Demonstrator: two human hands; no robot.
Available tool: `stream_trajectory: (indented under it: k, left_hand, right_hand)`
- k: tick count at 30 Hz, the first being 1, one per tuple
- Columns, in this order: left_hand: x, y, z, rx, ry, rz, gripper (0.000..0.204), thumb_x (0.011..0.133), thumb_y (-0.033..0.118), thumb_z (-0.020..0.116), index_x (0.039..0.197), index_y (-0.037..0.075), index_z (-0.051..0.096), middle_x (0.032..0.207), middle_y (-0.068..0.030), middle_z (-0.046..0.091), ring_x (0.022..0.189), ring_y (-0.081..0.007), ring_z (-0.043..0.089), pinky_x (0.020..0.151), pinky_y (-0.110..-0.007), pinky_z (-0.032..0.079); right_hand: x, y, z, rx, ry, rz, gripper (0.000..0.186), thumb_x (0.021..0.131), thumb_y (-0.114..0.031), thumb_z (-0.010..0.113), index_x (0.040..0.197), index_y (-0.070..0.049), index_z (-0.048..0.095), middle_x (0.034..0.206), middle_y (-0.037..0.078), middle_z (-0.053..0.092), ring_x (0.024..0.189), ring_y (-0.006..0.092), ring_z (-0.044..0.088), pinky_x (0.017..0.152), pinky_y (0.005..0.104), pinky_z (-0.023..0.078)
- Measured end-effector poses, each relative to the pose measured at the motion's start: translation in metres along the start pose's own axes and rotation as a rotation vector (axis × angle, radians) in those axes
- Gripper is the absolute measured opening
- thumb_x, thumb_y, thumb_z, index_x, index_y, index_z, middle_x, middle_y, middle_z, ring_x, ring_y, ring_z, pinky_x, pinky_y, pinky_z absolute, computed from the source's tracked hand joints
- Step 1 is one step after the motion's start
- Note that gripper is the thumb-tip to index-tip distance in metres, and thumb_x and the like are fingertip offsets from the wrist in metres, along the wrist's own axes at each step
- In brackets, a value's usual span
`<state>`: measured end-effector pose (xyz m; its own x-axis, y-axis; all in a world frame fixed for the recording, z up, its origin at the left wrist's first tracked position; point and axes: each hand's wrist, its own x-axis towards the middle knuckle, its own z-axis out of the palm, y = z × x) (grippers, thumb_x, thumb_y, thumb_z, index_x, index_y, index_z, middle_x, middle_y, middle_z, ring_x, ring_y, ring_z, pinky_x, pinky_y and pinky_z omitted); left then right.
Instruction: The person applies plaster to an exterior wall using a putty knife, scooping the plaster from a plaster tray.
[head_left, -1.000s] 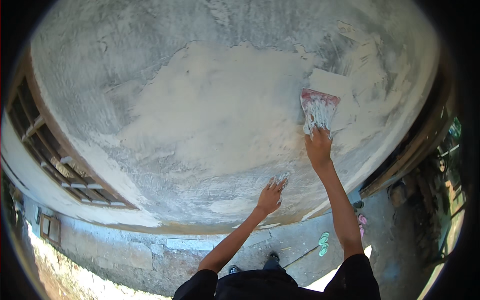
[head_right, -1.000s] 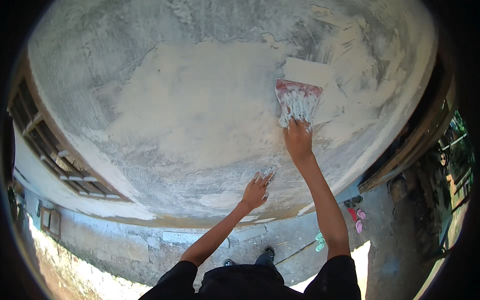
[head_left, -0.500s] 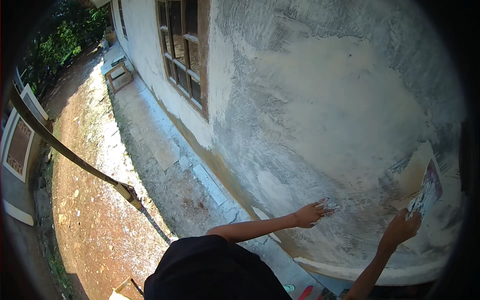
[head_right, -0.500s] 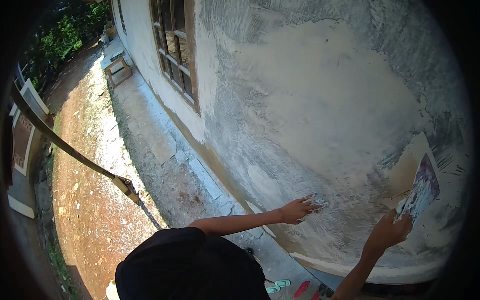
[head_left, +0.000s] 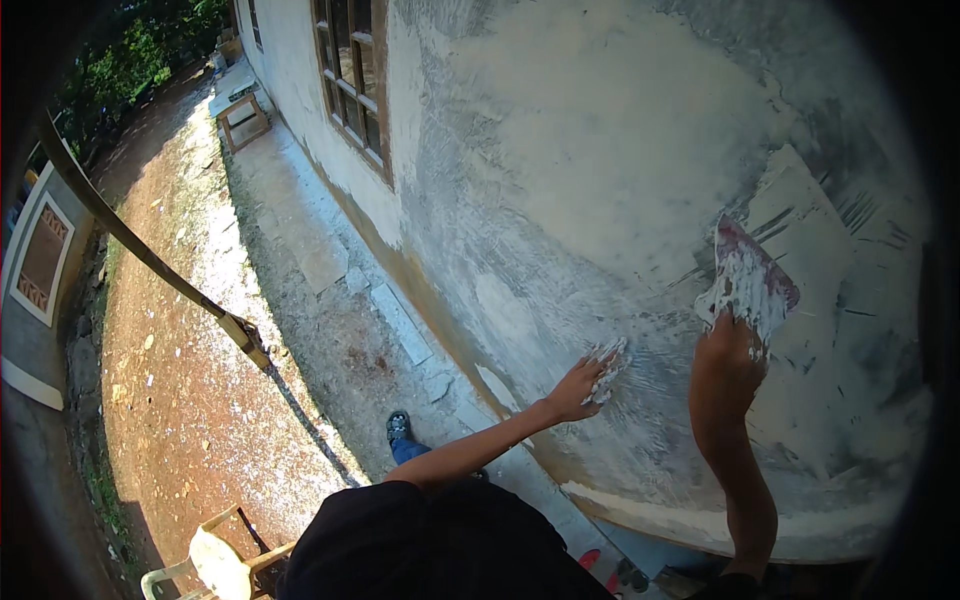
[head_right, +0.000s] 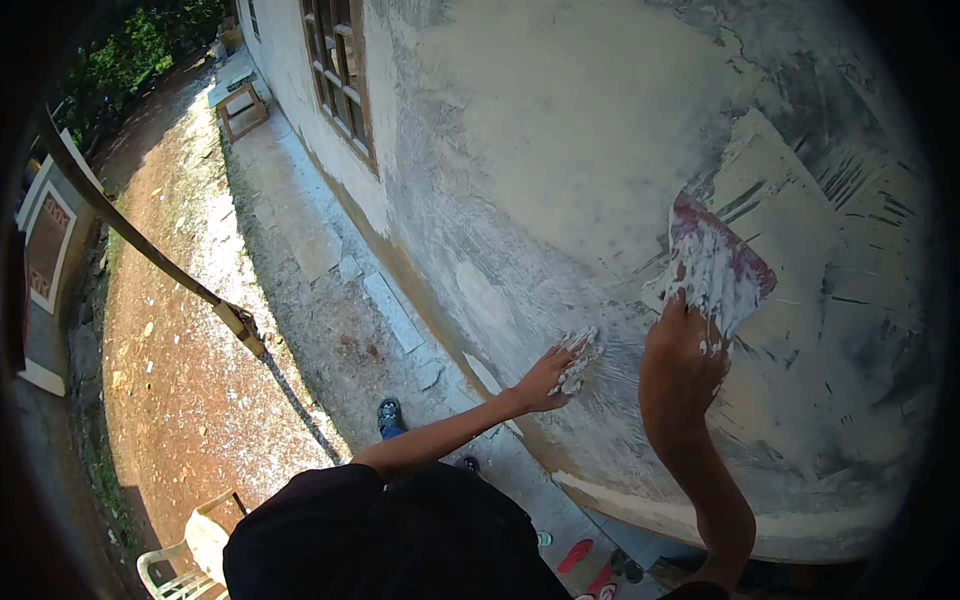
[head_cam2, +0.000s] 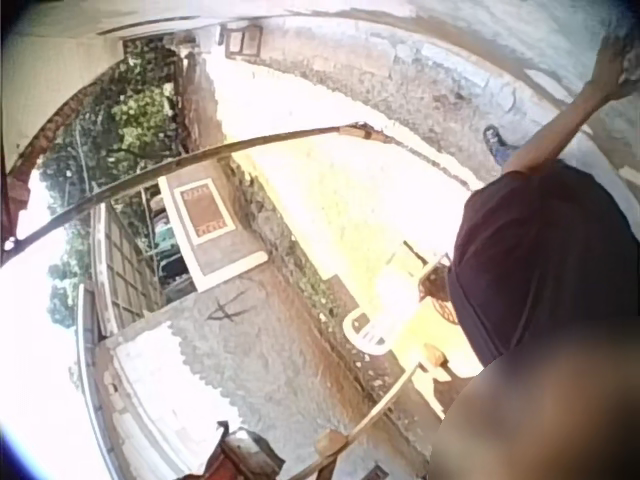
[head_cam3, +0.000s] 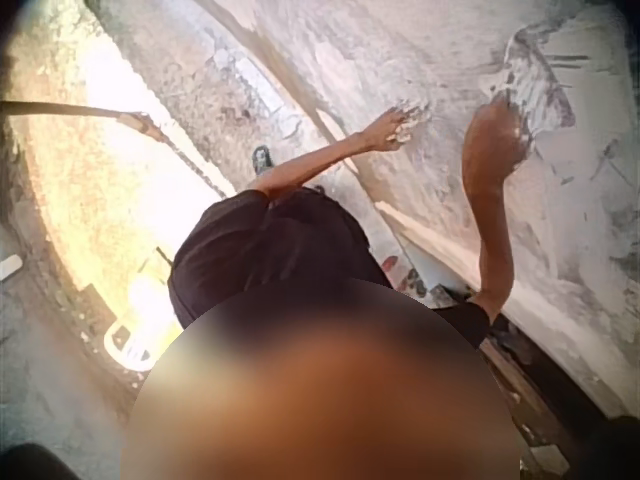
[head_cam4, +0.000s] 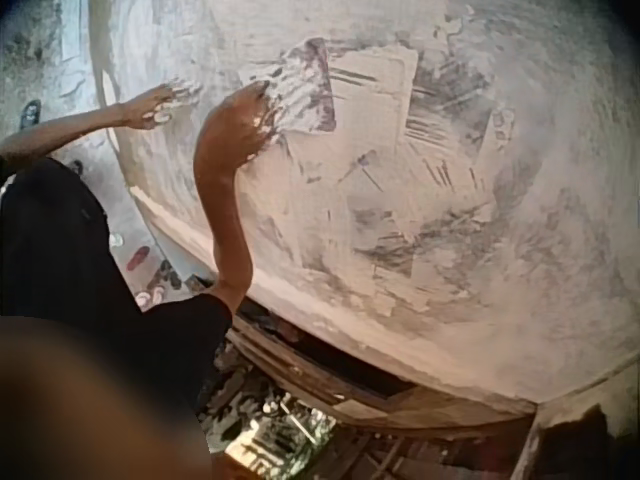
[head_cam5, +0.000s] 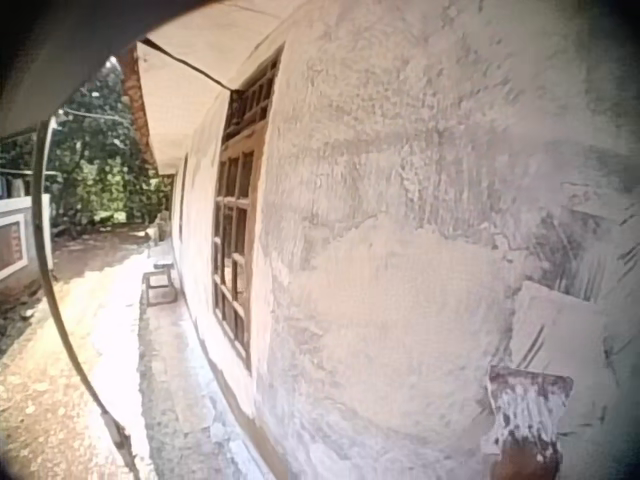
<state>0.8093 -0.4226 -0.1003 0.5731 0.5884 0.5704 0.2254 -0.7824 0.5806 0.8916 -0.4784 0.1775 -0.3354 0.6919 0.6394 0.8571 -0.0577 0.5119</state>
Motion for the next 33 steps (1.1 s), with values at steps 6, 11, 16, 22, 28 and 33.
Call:
stream_trajectory:
  k: [6,11,16,22,28,33]
  left_hand:
    - [0.011,0.022,0.049,-0.132,0.343,-0.020,0.072,0.072,0.010,0.060,0.136,0.007,0.027,0.141,-0.0194,0.023,0.128,-0.0379,0.024,0.105,-0.046,0.020]
    - [0.003,0.025,0.066,-0.251,0.310,-0.122,0.066,0.070,0.009,0.063,0.129,-0.002,0.034,0.135,-0.0211,0.030,0.119,-0.0402,0.033,0.101,-0.043,0.026]
    - [0.005,0.027,0.060,-0.143,0.468,-0.147,0.062,0.072,0.010,0.062,0.127,-0.002,0.036,0.123,-0.0224,0.041,0.110,-0.0384,0.040,0.096,-0.040,0.030]
    - [0.016,0.038,0.067,-0.155,0.480,-0.104,0.060,0.076,0.014,0.062,0.129,0.001,0.036,0.126,-0.0204,0.041,0.107,-0.0381,0.042,0.094,-0.042,0.032]
    - [0.015,0.062,0.025,-0.843,0.363,-0.435,0.041,0.088,0.016,0.049,0.125,-0.001,0.041,0.124,-0.0181,0.044,0.113,-0.0304,0.042,0.097,-0.038,0.032]
    - [0.039,0.122,-0.050,-1.528,0.493,-0.213,0.040,0.094,0.026,0.037,0.128,0.005,0.041,0.127,-0.0139,0.046,0.113,-0.0248,0.045,0.098,-0.033,0.031]
  right_hand:
    - [-0.021,0.004,0.032,-0.197,-0.047,-0.163,0.007,0.079,-0.009,0.056,0.082,-0.003,0.056,0.067,0.007,0.058,0.061,0.0199,0.061,0.056,0.0308,0.050]
    - [-0.064,-0.012,0.021,0.145,-0.335,-0.172,0.010,0.079,-0.008,0.055,0.087,-0.002,0.058,0.069,0.008,0.057,0.062,0.0205,0.060,0.057,0.0289,0.049]
    - [0.041,0.039,-0.040,-0.121,0.198,-0.038,0.003,0.081,-0.009,0.055,0.081,-0.006,0.057,0.069,0.005,0.057,0.066,0.0164,0.061,0.058,0.0257,0.050]
    - [0.013,0.024,0.042,-0.468,0.063,-0.044,0.007,0.082,-0.009,0.054,0.085,-0.004,0.058,0.074,0.003,0.058,0.066,0.0107,0.062,0.057,0.0212,0.051]
    - [-0.056,-0.020,0.048,-0.015,-0.053,-0.123,0.008,0.080,-0.006,0.053,0.085,-0.002,0.058,0.071,0.006,0.056,0.068,0.0179,0.061,0.061,0.0259,0.051]
    - [-0.056,-0.018,0.015,0.408,-0.136,-0.148,0.019,0.077,-0.003,0.054,0.095,0.004,0.053,0.081,0.017,0.054,0.077,0.0295,0.056,0.071,0.0361,0.047]
